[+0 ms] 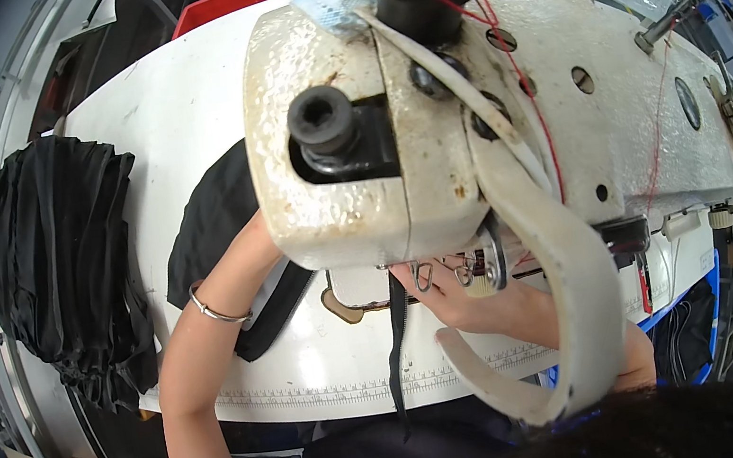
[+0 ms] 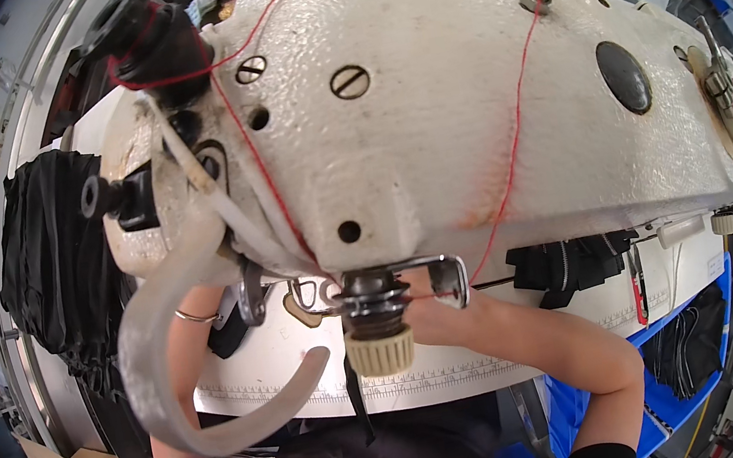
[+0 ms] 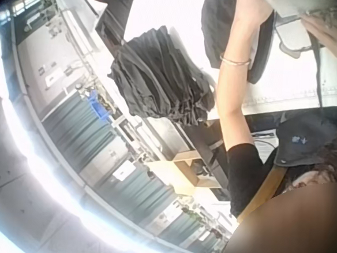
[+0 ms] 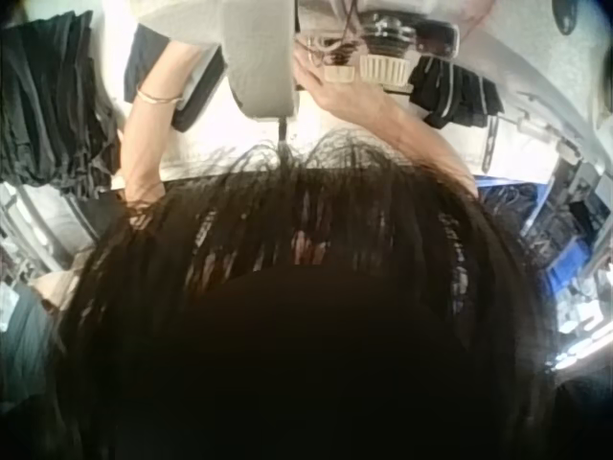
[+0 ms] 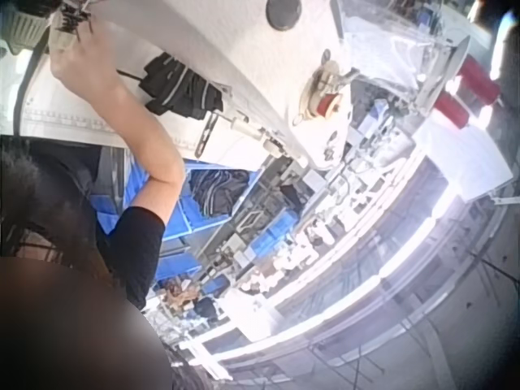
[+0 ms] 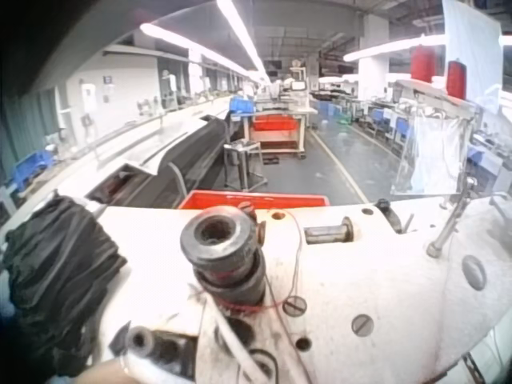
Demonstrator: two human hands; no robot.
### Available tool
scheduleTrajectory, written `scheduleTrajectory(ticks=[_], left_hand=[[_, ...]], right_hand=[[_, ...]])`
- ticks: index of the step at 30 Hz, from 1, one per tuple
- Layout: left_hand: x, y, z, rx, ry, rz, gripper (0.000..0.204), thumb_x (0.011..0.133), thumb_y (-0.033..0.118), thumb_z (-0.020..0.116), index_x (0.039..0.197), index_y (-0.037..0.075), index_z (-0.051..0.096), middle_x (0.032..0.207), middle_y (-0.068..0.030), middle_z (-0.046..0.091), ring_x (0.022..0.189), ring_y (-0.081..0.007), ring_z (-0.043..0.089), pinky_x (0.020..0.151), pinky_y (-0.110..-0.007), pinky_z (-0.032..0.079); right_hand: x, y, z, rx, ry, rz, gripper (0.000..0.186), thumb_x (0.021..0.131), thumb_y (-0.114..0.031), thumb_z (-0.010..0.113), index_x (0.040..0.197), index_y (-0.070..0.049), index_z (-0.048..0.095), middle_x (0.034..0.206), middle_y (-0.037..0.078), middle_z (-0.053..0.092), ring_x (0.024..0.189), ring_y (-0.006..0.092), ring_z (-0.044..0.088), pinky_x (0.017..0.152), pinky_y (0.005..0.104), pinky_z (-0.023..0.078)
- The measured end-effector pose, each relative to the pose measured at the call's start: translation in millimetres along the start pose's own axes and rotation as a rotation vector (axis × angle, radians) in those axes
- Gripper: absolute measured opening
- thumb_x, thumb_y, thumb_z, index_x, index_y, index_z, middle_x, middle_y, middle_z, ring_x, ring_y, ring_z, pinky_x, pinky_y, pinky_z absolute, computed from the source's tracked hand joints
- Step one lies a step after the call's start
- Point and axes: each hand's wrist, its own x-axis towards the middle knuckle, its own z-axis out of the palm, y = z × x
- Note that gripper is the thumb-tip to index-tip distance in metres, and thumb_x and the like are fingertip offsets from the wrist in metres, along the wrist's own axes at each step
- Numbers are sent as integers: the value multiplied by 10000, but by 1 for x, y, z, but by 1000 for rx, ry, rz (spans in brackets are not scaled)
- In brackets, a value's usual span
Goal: Stitching black leather components for handbags using an industrial sewing machine.
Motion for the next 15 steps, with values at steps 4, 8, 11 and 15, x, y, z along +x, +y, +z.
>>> scheduleTrajectory(ticks=[4,8,11,15], left_hand=[[-17,26,-24,93,68,-3,330,691,55,675,1010,20,599,1137,-162,514,987,-359,502,870,-435,419],[-84,85,-70,193,-62,-126,365,694,45,667,1046,8,577,1127,-157,510,982,-341,505,858,-421,435],[-132,108,-72,344,-121,-220,363,699,-6,625,1053,-22,542,1061,-153,518,933,-324,517,811,-395,458],[-145,92,-78,385,-11,-228,326,680,-128,564,975,-9,496,989,-185,527,892,-358,530,748,-410,463]], right_hand=[[1,-2,-10,302,43,77,395,704,-161,568,1062,6,591,1115,151,610,1022,237,605,869,395,491],[-6,-32,-40,425,180,-181,395,723,-113,550,1039,121,583,1079,233,608,1050,326,595,959,435,463],[-18,-67,-57,580,217,-218,375,740,-112,540,1033,116,589,1057,224,618,1049,326,595,973,438,456],[-24,-91,-60,507,188,-300,391,775,-143,524,1075,102,580,1041,218,624,1011,320,608,946,421,469]])
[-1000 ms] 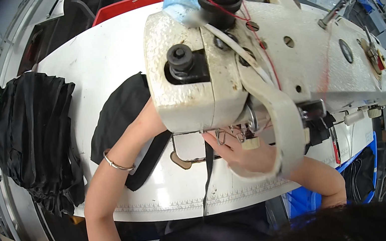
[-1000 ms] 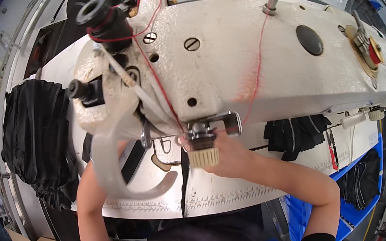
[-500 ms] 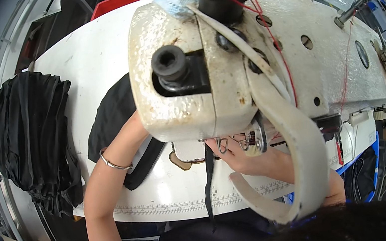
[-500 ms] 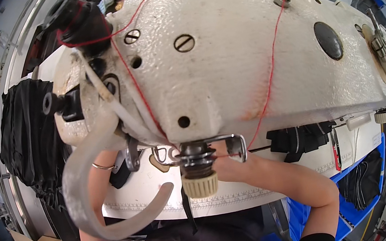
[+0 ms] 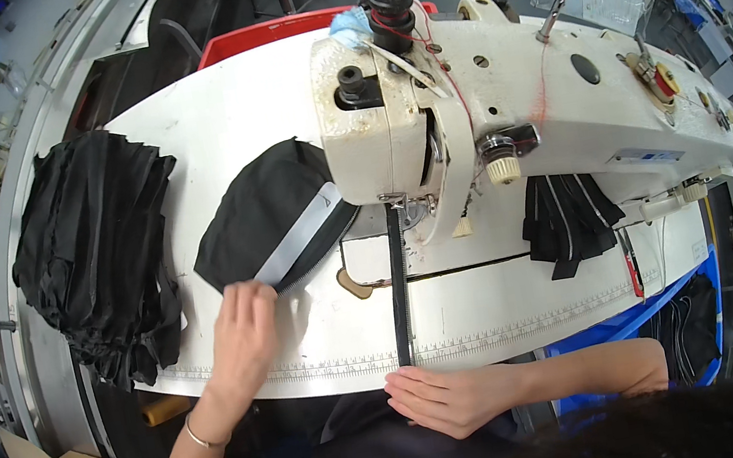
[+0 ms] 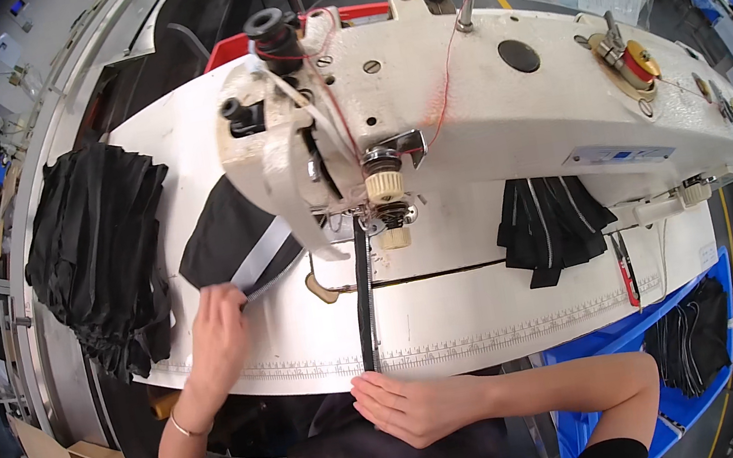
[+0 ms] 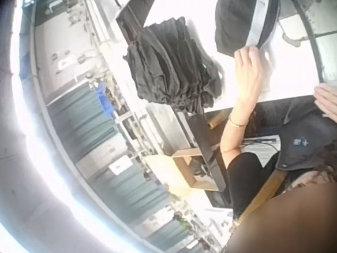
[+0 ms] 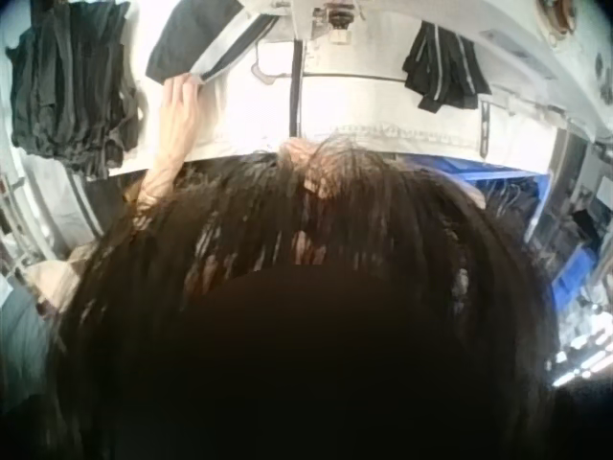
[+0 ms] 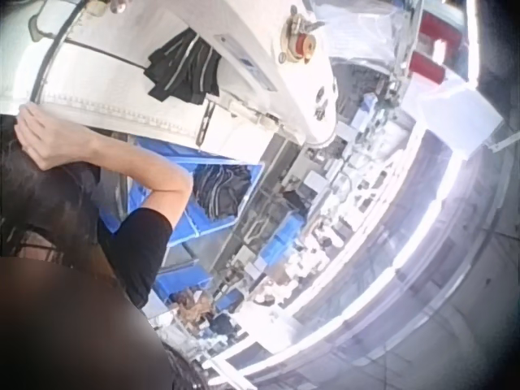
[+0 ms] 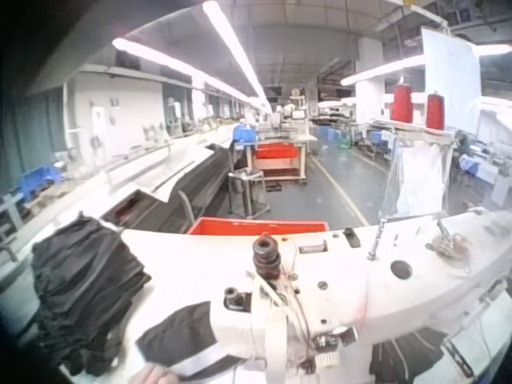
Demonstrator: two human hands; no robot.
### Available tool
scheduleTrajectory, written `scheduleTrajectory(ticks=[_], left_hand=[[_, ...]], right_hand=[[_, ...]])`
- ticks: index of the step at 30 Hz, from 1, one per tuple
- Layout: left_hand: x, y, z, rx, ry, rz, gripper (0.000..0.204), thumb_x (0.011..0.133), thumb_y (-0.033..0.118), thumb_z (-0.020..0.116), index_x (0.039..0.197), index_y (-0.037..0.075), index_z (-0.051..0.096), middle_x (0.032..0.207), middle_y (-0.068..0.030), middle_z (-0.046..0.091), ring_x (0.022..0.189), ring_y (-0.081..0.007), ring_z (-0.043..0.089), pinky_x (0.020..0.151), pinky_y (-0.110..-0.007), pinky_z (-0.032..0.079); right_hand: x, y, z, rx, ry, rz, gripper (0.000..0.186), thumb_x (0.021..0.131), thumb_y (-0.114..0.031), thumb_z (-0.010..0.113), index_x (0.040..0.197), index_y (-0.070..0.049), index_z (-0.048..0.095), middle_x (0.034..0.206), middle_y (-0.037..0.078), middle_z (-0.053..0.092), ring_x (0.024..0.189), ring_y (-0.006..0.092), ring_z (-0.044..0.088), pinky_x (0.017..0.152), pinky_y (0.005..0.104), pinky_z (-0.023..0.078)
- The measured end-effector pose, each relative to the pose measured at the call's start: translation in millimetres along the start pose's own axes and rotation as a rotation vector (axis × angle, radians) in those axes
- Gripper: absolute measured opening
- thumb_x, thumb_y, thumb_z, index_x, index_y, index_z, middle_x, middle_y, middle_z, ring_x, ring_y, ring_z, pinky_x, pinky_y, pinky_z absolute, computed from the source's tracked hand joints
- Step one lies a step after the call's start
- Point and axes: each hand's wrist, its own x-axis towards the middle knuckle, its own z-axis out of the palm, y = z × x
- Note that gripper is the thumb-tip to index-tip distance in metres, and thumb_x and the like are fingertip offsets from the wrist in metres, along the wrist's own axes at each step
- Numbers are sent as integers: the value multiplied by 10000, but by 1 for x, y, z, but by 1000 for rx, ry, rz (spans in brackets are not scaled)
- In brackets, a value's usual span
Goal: Stitching black leather components for handbags using an industrial sewing machine.
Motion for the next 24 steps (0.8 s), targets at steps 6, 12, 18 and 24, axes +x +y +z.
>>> scheduleTrajectory(ticks=[6,12,18,24], left_hand=[[33,13,-82,-367,148,-117,279,706,-163,416,924,-32,530,1001,-151,595,710,-228,543,581,-283,416],[73,31,-108,-578,-17,-261,257,688,-140,366,893,-11,452,1043,-137,611,854,-156,536,719,-233,417],[74,-11,-100,-586,-42,-155,123,711,-118,403,755,-25,470,984,-123,610,734,-163,508,662,-285,410],[93,-9,-43,365,257,98,170,739,-12,567,902,12,608,972,-104,588,1026,-268,519,1005,-454,304]], right_hand=[[27,35,-19,85,400,-344,321,815,-152,548,1050,65,572,1021,164,606,933,303,604,866,412,492],[67,112,33,313,575,695,329,811,-97,637,1103,25,550,1116,149,563,964,348,576,797,375,493],[73,130,36,337,539,630,196,793,-73,641,971,-6,594,1050,101,568,853,320,578,723,372,485],[66,95,22,300,568,403,150,779,-61,653,914,-11,607,796,97,569,791,278,562,703,344,451]])
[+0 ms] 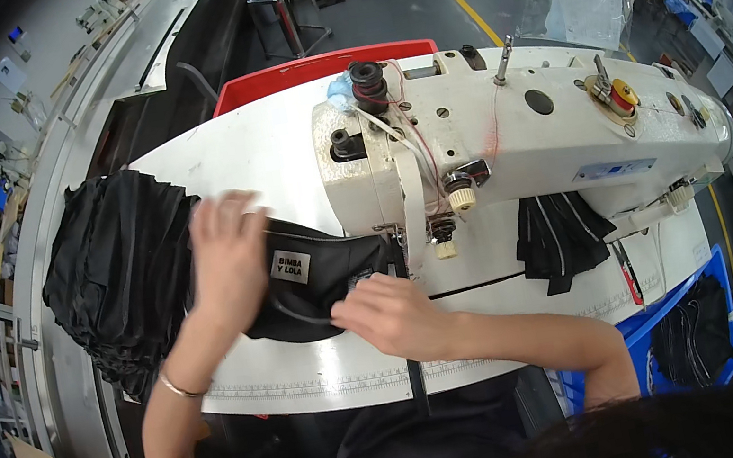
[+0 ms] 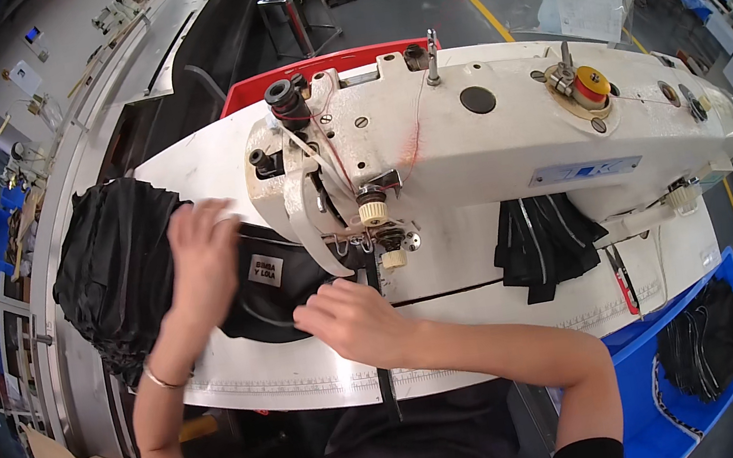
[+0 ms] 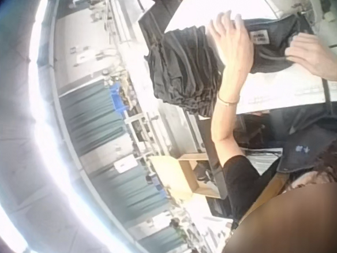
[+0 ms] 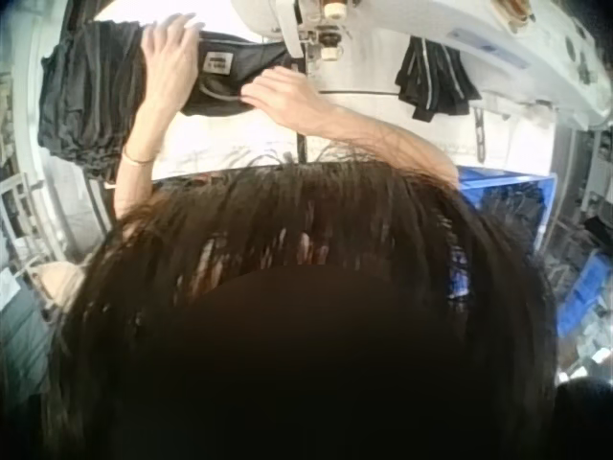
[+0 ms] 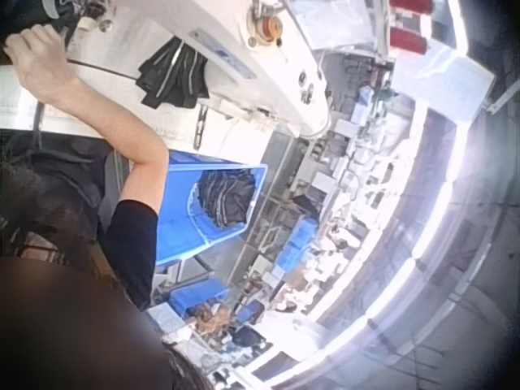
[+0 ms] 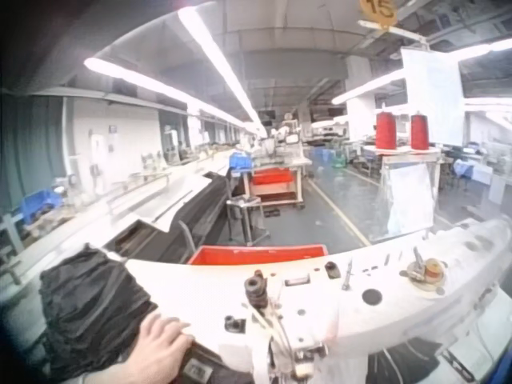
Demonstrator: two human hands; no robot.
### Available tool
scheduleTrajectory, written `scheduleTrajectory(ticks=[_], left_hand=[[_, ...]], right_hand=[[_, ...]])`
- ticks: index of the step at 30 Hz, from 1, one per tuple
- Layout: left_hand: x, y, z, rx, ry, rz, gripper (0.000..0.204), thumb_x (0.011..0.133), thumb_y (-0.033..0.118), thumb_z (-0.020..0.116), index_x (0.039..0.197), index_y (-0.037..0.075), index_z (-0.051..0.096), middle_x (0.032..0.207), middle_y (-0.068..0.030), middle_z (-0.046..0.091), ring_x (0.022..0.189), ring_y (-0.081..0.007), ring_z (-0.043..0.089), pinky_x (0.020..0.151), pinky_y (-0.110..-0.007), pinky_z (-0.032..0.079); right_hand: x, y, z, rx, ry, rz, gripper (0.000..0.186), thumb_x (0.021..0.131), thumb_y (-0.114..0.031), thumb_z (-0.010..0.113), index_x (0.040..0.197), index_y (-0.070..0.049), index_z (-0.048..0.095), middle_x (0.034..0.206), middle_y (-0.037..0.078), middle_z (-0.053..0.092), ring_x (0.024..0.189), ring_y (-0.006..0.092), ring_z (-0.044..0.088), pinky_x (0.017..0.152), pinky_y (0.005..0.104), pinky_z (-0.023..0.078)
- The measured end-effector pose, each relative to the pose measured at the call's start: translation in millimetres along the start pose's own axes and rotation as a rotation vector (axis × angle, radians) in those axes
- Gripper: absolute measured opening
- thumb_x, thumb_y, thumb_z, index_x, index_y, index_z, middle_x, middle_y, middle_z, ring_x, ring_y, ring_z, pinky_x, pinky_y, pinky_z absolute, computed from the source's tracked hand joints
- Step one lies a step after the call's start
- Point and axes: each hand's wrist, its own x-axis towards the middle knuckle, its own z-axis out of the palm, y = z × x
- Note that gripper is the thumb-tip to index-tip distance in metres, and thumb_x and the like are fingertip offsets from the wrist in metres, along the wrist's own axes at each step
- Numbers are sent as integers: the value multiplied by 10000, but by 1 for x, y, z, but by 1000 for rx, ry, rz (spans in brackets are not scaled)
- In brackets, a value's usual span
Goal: Stitching black leather components for handbags using an industrial sewing machine.
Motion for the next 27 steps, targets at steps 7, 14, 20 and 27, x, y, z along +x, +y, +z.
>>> scheduleTrajectory(ticks=[7,14,20,27], left_hand=[[-56,37,39,-860,-146,-294,283,678,67,762,924,17,633,730,-106,496,676,-261,507,618,-341,428],[-32,65,12,-385,18,336,337,614,62,598,930,-55,583,815,-98,530,825,-235,550,706,-327,487],[-24,55,54,-743,-241,-70,149,717,70,583,844,13,530,849,-131,520,782,-306,533,678,-399,454],[-46,63,78,-535,-83,62,324,698,69,595,1004,-36,578,852,-123,519,808,-268,522,685,-329,422]], right_hand=[[-13,-10,-20,-80,8,402,330,813,-103,625,1105,23,539,1194,227,453,1044,379,464,932,430,382],[-29,-13,12,-286,-354,209,266,823,-162,582,1032,3,578,970,199,534,1026,367,482,896,432,396],[16,3,42,76,-754,514,464,808,-368,595,1112,-18,577,1097,204,563,1104,345,476,957,466,349],[-64,-55,-35,-194,-793,-160,817,714,-357,695,1389,-54,349,1446,183,303,1351,318,268,1113,510,176]])
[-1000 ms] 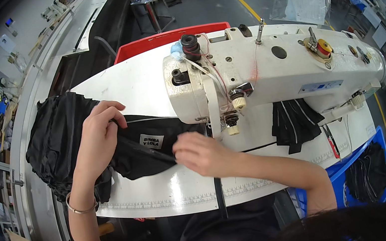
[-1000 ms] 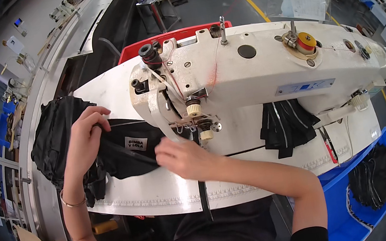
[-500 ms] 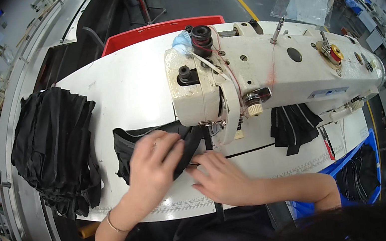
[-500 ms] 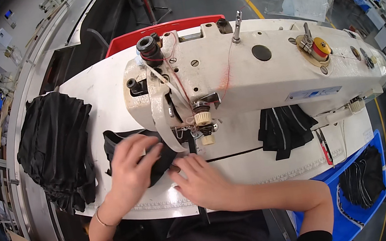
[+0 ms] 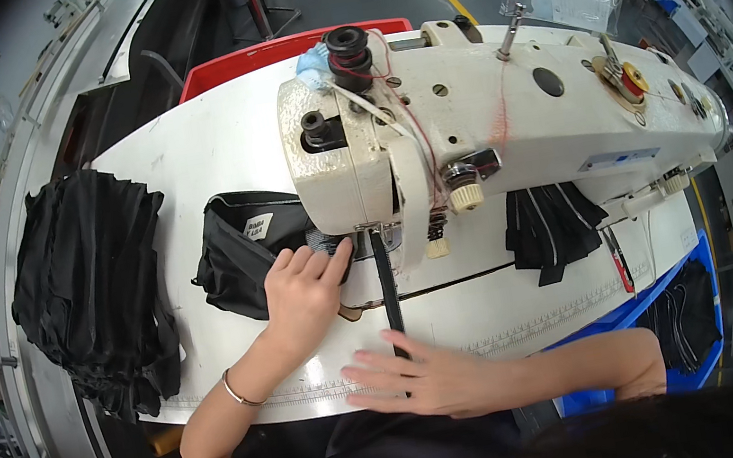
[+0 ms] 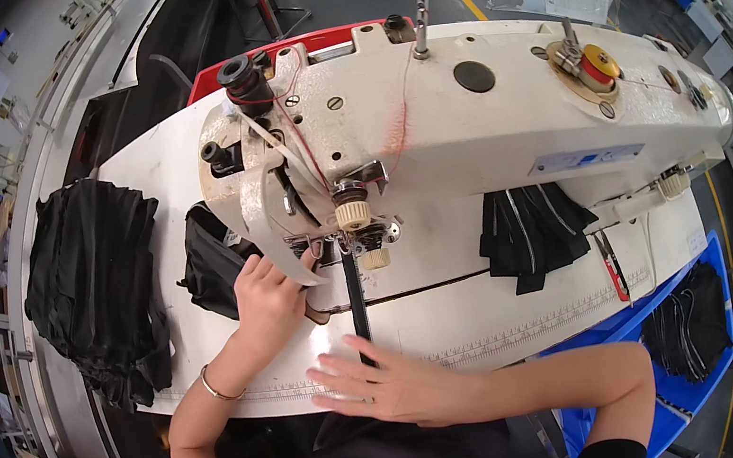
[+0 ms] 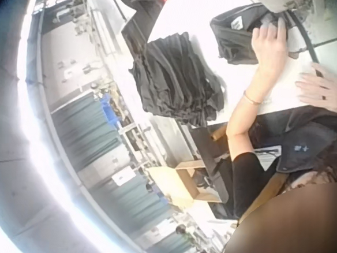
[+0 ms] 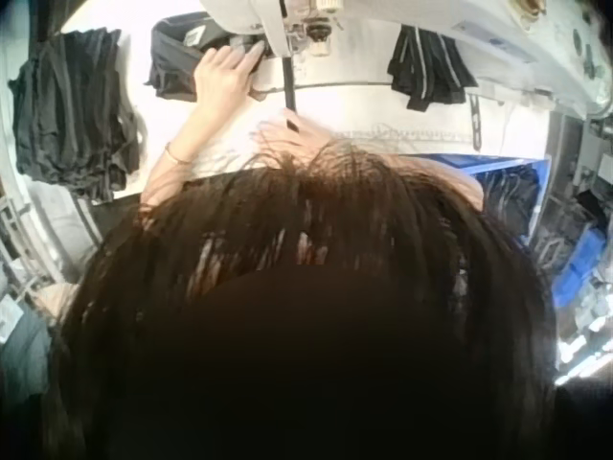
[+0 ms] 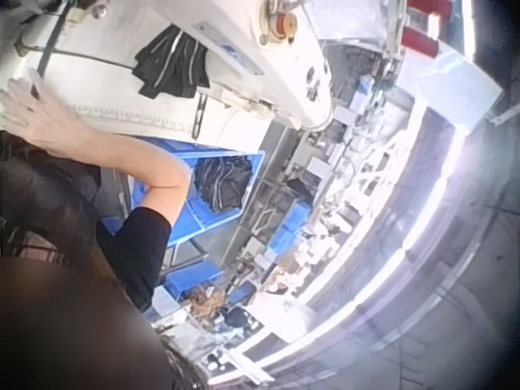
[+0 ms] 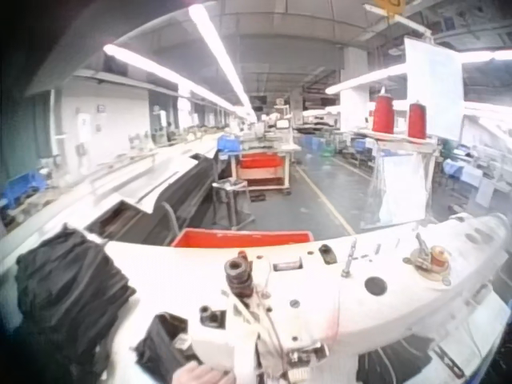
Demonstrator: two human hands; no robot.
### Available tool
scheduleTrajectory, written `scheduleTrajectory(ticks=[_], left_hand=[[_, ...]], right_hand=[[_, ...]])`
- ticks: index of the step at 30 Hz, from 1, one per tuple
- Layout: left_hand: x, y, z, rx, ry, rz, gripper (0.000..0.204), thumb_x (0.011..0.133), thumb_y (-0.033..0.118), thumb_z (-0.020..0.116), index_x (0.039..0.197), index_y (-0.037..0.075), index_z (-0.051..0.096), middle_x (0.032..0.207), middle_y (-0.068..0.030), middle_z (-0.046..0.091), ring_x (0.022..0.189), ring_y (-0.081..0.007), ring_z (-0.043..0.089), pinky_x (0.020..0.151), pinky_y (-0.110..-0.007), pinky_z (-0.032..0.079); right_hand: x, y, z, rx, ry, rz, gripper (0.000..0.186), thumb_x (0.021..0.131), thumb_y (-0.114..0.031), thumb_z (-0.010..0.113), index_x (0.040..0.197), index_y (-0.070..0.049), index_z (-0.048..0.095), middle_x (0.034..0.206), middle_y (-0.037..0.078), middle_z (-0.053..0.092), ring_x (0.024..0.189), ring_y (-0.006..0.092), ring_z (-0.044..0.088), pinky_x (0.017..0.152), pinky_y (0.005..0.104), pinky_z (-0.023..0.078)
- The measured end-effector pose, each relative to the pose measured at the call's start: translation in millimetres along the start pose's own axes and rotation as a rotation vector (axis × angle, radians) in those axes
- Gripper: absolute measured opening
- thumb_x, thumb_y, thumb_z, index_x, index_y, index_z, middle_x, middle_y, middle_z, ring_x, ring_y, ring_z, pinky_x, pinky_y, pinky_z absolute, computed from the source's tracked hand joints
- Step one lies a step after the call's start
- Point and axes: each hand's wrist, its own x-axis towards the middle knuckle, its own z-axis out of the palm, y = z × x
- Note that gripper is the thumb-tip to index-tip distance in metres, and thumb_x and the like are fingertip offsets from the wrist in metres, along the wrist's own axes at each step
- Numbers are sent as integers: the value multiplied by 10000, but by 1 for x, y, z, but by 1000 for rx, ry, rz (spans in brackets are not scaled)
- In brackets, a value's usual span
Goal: Stitching black leather components for handbags using an industrial sewing machine.
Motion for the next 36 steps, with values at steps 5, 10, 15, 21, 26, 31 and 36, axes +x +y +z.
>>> scheduleTrajectory(ticks=[5,10,15,21,26,31,36], left_hand=[[10,4,17,94,2,135,314,654,22,556,960,-52,560,875,-120,529,835,-258,530,735,-342,456],[21,-20,17,-134,26,59,327,604,-70,549,929,-44,543,875,-194,548,799,-399,535,718,-432,473],[17,-35,14,-482,-170,-94,257,710,27,629,966,45,644,937,-143,637,886,-311,600,778,-388,481],[12,-43,34,-273,-80,-29,285,683,29,624,966,34,655,919,-135,641,888,-294,610,794,-393,485],[10,-18,33,-111,-16,52,310,660,30,619,966,24,665,904,-128,643,889,-279,619,807,-398,488],[0,2,19,237,-20,122,344,610,17,612,949,5,665,889,-125,630,879,-280,616,781,-421,489],[-6,-11,19,-117,-124,-12,343,630,13,648,973,15,663,974,-131,618,912,-314,599,783,-430,484]], right_hand=[[-14,12,-5,165,25,282,709,703,-300,662,1315,-19,437,1353,185,426,1281,297,361,1086,467,256],[-10,69,0,0,261,350,584,725,-293,673,1223,-31,516,1293,163,481,1183,282,458,992,438,365],[-12,93,1,36,326,542,384,683,-174,666,1051,-72,634,1137,132,609,1079,266,574,896,431,462],[-17,89,11,525,507,632,333,719,-81,643,1052,-92,636,993,97,658,989,257,620,877,374,477],[-18,90,27,589,484,644,278,724,-114,650,1000,-85,640,917,107,662,915,269,635,827,370,488],[-16,84,18,471,172,696,190,745,-168,636,915,-82,629,844,112,646,774,295,638,666,384,512],[-19,84,6,340,441,677,174,749,-189,618,887,-82,619,789,108,626,695,295,625,592,385,505]])
